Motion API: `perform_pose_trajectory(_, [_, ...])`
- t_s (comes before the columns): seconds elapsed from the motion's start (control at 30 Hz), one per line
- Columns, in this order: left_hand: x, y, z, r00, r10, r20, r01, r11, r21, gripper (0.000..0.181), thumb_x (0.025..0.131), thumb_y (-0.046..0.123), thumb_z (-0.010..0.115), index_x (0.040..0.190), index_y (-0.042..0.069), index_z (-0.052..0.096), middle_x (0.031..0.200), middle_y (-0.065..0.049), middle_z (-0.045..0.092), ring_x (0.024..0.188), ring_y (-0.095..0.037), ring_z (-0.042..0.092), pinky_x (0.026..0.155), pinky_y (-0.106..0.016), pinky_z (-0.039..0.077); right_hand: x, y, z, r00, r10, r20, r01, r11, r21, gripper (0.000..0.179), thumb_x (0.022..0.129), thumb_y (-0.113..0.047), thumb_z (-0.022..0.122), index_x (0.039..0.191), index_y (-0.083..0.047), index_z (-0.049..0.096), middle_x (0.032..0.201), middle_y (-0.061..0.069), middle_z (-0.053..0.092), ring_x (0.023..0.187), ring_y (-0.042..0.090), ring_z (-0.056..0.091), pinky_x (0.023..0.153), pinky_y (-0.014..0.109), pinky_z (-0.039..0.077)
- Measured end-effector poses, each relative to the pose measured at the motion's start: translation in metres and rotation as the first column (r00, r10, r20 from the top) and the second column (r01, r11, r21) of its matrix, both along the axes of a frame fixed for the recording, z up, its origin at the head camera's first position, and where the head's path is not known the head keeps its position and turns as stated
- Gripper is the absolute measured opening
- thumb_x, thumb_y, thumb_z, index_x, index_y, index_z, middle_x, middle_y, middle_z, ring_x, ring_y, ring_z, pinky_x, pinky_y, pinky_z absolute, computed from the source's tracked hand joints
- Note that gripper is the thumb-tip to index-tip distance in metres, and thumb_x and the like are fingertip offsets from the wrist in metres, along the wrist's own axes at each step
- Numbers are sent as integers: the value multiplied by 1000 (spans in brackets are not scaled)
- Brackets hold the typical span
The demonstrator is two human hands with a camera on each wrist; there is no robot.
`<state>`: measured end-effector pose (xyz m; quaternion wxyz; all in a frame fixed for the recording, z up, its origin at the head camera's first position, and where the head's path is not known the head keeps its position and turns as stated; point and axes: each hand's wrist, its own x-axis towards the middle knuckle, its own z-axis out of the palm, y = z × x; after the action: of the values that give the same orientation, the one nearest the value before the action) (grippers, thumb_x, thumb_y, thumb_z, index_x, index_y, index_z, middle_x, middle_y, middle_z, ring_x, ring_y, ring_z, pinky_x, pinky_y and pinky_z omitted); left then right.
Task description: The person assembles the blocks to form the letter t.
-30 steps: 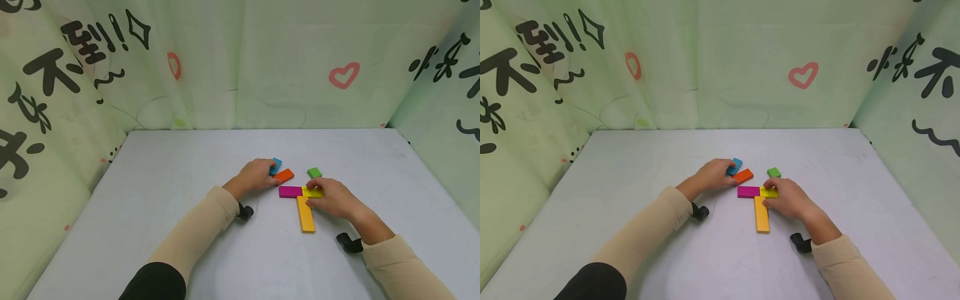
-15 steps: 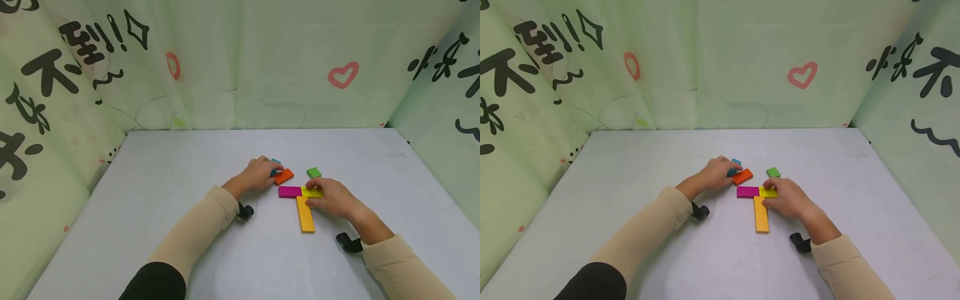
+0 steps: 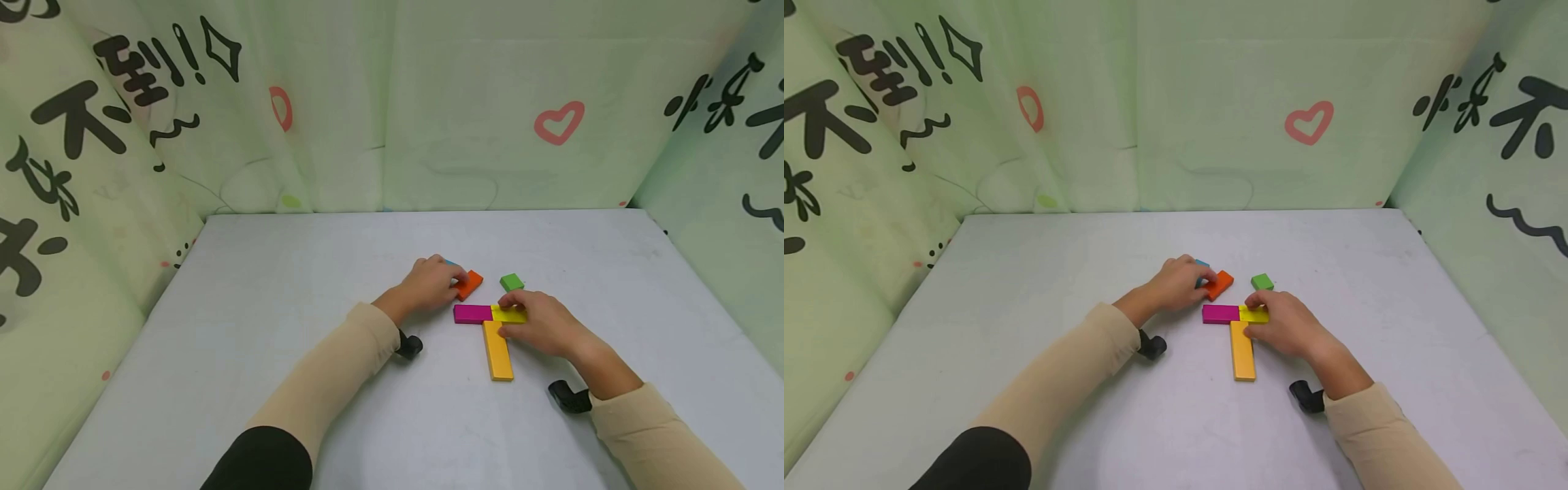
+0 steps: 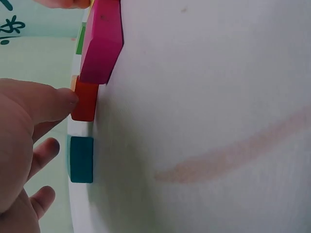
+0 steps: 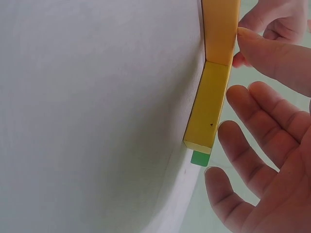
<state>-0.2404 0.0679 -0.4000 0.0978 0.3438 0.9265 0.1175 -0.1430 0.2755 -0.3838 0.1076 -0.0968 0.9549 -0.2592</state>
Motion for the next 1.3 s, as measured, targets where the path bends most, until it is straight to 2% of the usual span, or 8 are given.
perform_pose_trajectory(0.23, [5, 9, 1, 998, 40, -53, -41, 999, -28, 24, 99, 31, 64, 122, 24, 69, 108, 11, 65, 112, -16, 48, 95, -37, 37, 0, 0, 0, 1000, -6, 2, 6, 1000, -2, 44, 87, -21, 78, 121, 2, 62, 119, 17, 64, 107, 37, 55, 96, 56, 44])
perform_pose_trajectory(0.37, [7, 13, 0, 996, 61, -62, -62, 998, -20, 25, 98, 35, 65, 120, 24, 69, 105, 10, 65, 109, -15, 48, 94, -37, 37, 1, 0, 0, 1000, -9, -2, 9, 1000, -2, 44, 87, -21, 79, 121, 2, 62, 119, 17, 64, 108, 37, 55, 96, 56, 45])
perform_pose_trajectory(0.47, [6, 14, 0, 997, 76, -16, -76, 997, 13, 30, 97, 37, 67, 123, 24, 68, 109, 11, 65, 110, -14, 48, 94, -35, 37, 1, -1, -1, 1000, -8, -2, 8, 1000, -4, 44, 87, -21, 78, 122, 2, 62, 119, 17, 64, 108, 37, 55, 96, 56, 45])
perform_pose_trajectory(0.63, [-2, 11, 0, 991, 95, 95, -102, 992, 74, 46, 95, 37, 70, 138, 26, 59, 127, 8, 62, 121, -16, 46, 98, -34, 37, 0, -2, -1, 1000, 4, -3, -4, 1000, -6, 44, 88, -20, 78, 122, 1, 62, 119, 16, 64, 107, 36, 56, 96, 56, 45])
perform_pose_trajectory(0.83, [-13, 8, 3, 979, 76, 187, -86, 995, 45, 58, 97, 32, 66, 151, 27, 45, 147, 1, 50, 137, -20, 37, 107, -40, 33, -1, -2, 0, 1000, 9, -4, -9, 1000, 11, 45, 87, -21, 79, 122, 1, 62, 118, 16, 64, 107, 37, 56, 96, 56, 45])
perform_pose_trajectory(1.0, [-18, 9, 3, 972, 52, 228, -59, 998, 21, 60, 98, 29, 62, 154, 27, 41, 156, 0, 41, 147, -21, 25, 114, -46, 27, -1, -2, 0, 1000, 4, -3, -4, 1000, 11, 45, 87, -21, 79, 122, 1, 62, 118, 16, 64, 107, 36, 56, 96, 56, 45])
perform_pose_trajectory(1.1, [-19, 10, 3, 968, 40, 249, -44, 999, 11, 58, 98, 27, 61, 153, 26, 42, 156, 1, 40, 149, -21, 21, 115, -47, 24, -1, -2, -1, 1000, 1, -4, -1, 1000, 7, 44, 87, -21, 79, 122, 1, 62, 119, 16, 64, 107, 36, 56, 96, 56, 45])
perform_pose_trajectory(1.3, [-18, 13, 4, 964, 44, 262, -49, 999, 12, 56, 98, 29, 64, 151, 24, 46, 155, 1, 41, 148, -21, 22, 116, -46, 25, 0, -2, -1, 1000, -6, -3, 6, 1000, 5, 44, 87, -21, 79, 122, 1, 62, 119, 17, 64, 107, 36, 56, 96, 55, 46])
